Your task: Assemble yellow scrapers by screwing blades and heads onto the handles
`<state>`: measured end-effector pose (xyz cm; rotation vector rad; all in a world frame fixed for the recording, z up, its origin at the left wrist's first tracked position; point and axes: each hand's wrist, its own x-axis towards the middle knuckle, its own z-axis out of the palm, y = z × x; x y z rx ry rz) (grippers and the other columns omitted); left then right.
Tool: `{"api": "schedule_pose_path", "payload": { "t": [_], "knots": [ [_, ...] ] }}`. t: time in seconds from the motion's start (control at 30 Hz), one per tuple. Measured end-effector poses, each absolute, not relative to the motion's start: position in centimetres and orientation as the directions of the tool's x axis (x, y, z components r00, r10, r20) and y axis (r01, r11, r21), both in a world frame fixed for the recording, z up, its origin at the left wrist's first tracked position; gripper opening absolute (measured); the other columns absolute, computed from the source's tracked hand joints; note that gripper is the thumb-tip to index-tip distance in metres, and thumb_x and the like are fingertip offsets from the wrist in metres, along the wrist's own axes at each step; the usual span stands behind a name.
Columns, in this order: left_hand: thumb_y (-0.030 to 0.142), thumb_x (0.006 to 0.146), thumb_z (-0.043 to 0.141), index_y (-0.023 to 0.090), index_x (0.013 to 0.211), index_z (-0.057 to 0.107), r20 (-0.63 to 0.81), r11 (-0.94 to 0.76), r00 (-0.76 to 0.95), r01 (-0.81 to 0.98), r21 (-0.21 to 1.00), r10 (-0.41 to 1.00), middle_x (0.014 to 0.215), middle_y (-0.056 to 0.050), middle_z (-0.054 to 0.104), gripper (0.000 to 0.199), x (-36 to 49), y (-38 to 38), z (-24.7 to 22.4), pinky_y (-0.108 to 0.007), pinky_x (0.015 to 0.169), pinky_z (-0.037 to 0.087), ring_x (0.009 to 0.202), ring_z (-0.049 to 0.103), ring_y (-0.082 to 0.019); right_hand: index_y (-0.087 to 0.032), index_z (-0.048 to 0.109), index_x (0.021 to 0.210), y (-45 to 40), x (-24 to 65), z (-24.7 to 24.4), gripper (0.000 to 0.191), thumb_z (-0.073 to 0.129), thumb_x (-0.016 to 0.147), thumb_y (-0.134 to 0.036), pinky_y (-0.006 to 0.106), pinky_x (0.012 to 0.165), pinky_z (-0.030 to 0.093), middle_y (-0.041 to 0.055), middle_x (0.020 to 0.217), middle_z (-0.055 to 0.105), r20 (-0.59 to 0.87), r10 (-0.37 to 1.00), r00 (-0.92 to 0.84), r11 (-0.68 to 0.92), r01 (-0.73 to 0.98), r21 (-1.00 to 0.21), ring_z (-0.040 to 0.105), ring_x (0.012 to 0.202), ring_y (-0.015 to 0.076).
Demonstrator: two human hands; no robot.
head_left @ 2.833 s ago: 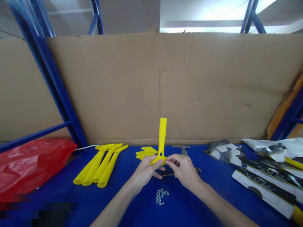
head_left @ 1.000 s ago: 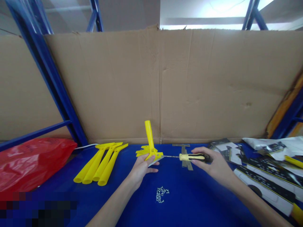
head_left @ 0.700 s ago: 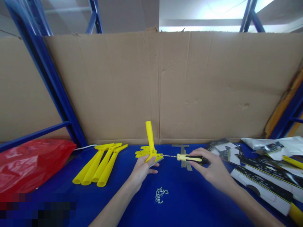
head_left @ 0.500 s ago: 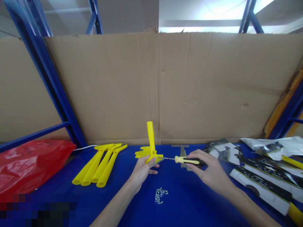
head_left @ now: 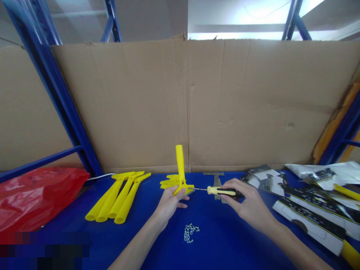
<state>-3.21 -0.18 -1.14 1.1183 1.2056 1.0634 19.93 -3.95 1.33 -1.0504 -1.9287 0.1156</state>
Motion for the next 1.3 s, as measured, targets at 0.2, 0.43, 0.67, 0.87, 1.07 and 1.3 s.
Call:
{"api": "schedule_pose_path", "payload": {
  "t": [0.2,0.43,0.67,0.87,1.07,1.3],
  "knots": [
    [0.02,0.08,0.06,0.009,0.096,0.065,-0.132,0.131,0.061,0.021,0.991,0.989,0.102,-0.014,0.068,0.02,-3.1,-0.3,-1.2,-0.021,0.053,0.051,0.074,0.062,-0.015,-0.02,0.062,0.087,-4.3,19.6,1.0,0.009,0.055,0.082,-0.018,0.027,0.064,0.053,0.0068,0.087,0.062,0.692,0.669,-0.27,0.664,0.635,-0.395,0.062,0.076,0.0168],
    [0.013,0.082,0.055,0.009,0.098,0.064,-0.148,0.147,0.057,0.027,0.989,0.987,0.103,-0.013,0.068,0.019,-3.1,-0.4,-1.1,-0.021,0.053,0.052,0.074,0.062,-0.014,-0.02,0.052,0.103,-5.1,19.5,1.1,0.027,0.047,0.08,-0.008,0.027,0.067,0.055,0.0105,0.108,0.046,0.623,0.723,-0.298,0.631,0.651,-0.421,0.06,0.086,0.0167],
    [0.005,0.077,0.056,0.008,0.099,0.063,-0.161,0.161,0.031,0.005,0.987,0.987,0.103,-0.013,0.068,0.023,-3.1,-0.1,-1.3,-0.021,0.053,0.053,0.074,0.062,-0.014,-0.023,0.051,0.104,-4.7,19.8,1.0,0.024,0.045,0.084,-0.009,0.028,0.074,0.052,0.0067,0.1,0.056,0.6,0.718,-0.354,0.655,0.637,-0.408,0.06,0.088,0.0167],
    [0.006,0.079,0.055,0.007,0.101,0.062,-0.155,0.154,0.033,0.028,0.988,0.987,0.106,-0.014,0.067,0.024,-3.1,-0.2,-1.2,-0.021,0.053,0.053,0.074,0.062,-0.013,-0.023,0.054,0.109,-4.7,19.8,0.8,0.022,0.048,0.088,-0.023,0.025,0.064,0.054,0.0063,0.1,0.062,0.581,0.766,-0.275,0.597,0.641,-0.483,0.064,0.081,0.0159],
    [0.007,0.078,0.056,0.008,0.1,0.064,-0.158,0.157,0.024,0.04,0.987,0.987,0.104,-0.013,0.068,0.023,-2.9,-0.3,-1.0,-0.022,0.055,0.053,0.075,0.063,-0.014,-0.02,0.056,0.109,-4.9,19.5,1.2,0.027,0.047,0.088,-0.035,0.026,0.054,0.051,0.0051,0.084,0.067,0.506,0.843,-0.182,0.478,0.684,-0.55,0.065,0.064,0.016],
    [0.01,0.075,0.061,0.009,0.099,0.066,-0.157,0.157,0.016,0.003,0.988,0.987,0.105,-0.015,0.067,0.024,-3.1,-0.3,-1.1,-0.024,0.055,0.053,0.077,0.063,-0.017,-0.02,0.051,0.112,-5.2,19.0,1.3,0.031,0.039,0.091,-0.039,0.025,0.048,0.043,-0.0015,0.06,0.061,0.445,0.881,-0.159,0.418,0.701,-0.578,0.056,0.049,0.0149]
  ]
}}
